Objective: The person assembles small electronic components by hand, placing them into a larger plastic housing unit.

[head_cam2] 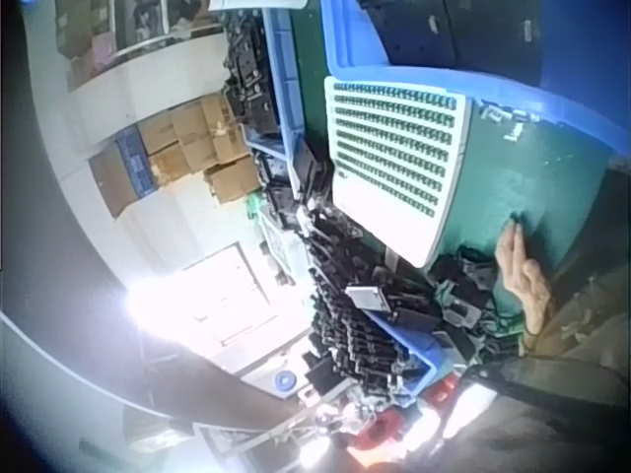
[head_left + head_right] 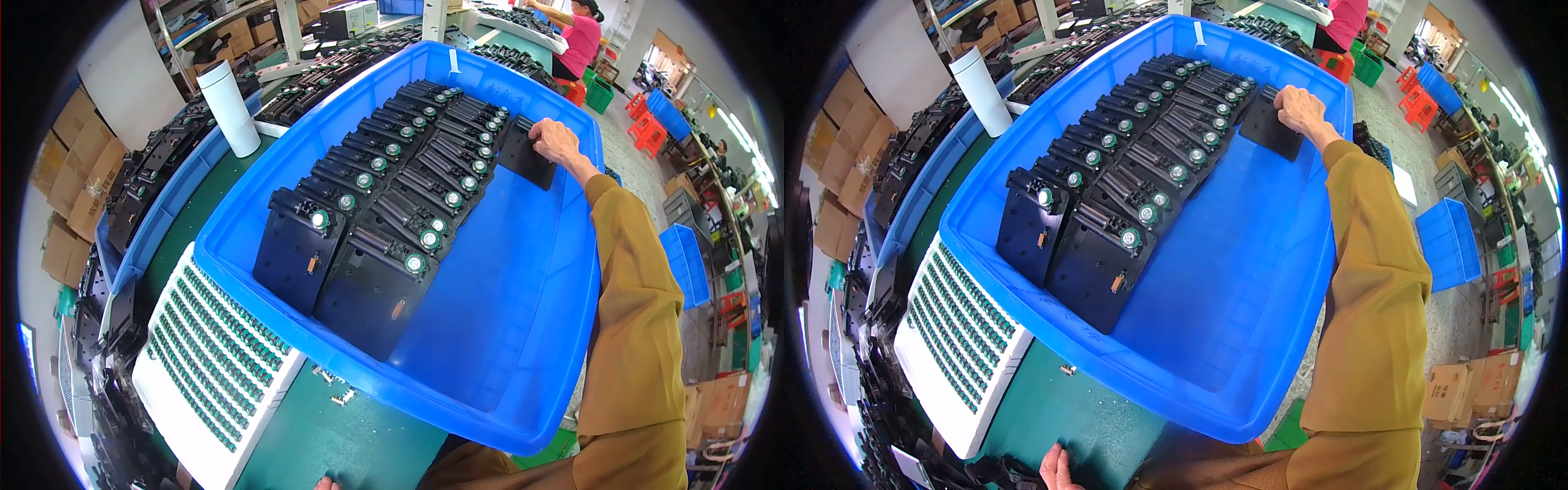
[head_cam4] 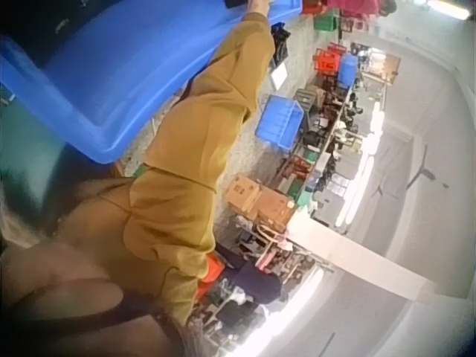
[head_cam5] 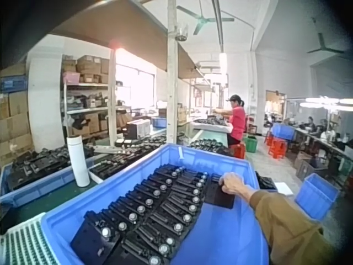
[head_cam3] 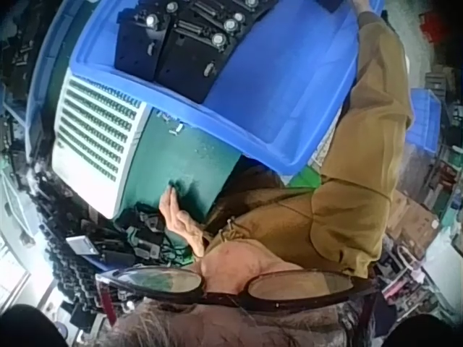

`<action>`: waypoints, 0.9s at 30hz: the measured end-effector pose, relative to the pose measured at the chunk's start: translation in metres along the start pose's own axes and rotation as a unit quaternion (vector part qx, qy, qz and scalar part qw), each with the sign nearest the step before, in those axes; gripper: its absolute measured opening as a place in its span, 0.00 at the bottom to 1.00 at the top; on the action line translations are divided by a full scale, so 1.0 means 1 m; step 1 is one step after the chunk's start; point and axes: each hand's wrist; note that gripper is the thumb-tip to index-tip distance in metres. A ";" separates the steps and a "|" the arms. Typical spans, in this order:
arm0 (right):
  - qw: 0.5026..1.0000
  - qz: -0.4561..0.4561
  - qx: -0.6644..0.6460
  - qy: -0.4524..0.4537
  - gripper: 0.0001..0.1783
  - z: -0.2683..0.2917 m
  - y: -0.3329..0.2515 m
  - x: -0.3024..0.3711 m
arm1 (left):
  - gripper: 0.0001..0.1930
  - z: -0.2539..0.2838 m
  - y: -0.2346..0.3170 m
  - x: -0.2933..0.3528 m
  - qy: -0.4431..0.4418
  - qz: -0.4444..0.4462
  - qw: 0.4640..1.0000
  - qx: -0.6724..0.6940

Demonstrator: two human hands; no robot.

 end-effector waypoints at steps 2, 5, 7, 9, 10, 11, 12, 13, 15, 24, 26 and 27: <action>1.000 -0.003 0.003 0.000 0.16 0.003 0.004 0.000 | 0.31 -0.002 0.002 0.001 0.000 -0.004 1.000 0.006; 1.000 0.001 -0.004 0.000 0.15 0.004 0.005 -0.001 | 0.31 -0.004 0.005 0.002 0.002 0.012 1.000 0.000; 1.000 0.016 -0.019 -0.004 0.15 -0.001 -0.004 0.000 | 0.30 -0.002 0.000 0.004 0.009 0.004 1.000 0.004; 0.999 0.028 -0.027 0.037 0.14 -0.003 -0.016 0.002 | 0.30 0.001 -0.007 0.003 0.012 0.007 1.000 0.006; 0.996 0.041 -0.040 0.063 0.14 -0.006 -0.015 -0.001 | 0.30 0.002 -0.006 0.004 0.014 0.009 1.000 0.009; 0.996 0.013 -0.076 0.036 0.14 0.002 -0.020 0.006 | 0.31 0.000 -0.004 0.000 0.021 0.006 1.000 -0.002; 0.994 0.049 -0.084 0.052 0.14 0.002 -0.012 -0.002 | 0.23 0.002 -0.006 0.001 0.007 -0.002 0.999 0.033; 0.985 0.103 -0.088 0.107 0.13 -0.001 0.001 -0.013 | 0.36 -0.001 -0.006 0.008 -0.036 0.045 0.998 -0.029; 0.963 0.172 -0.129 0.161 0.15 0.023 0.028 -0.032 | 0.24 -0.002 -0.003 -0.002 -0.038 0.016 0.999 -0.007; 0.882 0.355 -0.309 0.008 0.15 0.128 -0.189 0.127 | 0.21 -0.007 -0.014 0.015 -0.028 -0.040 0.998 -0.027; 0.854 0.398 -0.325 -0.078 0.14 0.145 -0.242 0.204 | 0.20 -0.012 -0.013 0.016 -0.040 -0.046 0.998 -0.031; 0.836 0.444 -0.312 -0.082 0.13 0.151 -0.268 0.243 | 0.20 -0.010 -0.015 0.019 -0.031 -0.042 0.998 -0.035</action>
Point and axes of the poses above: each hand's wrist, its own x-axis away from the middle knuckle, its own z-axis out of the back of the hand, y = z × x, and after that the axes turned 13 degrees about -z, right-handed
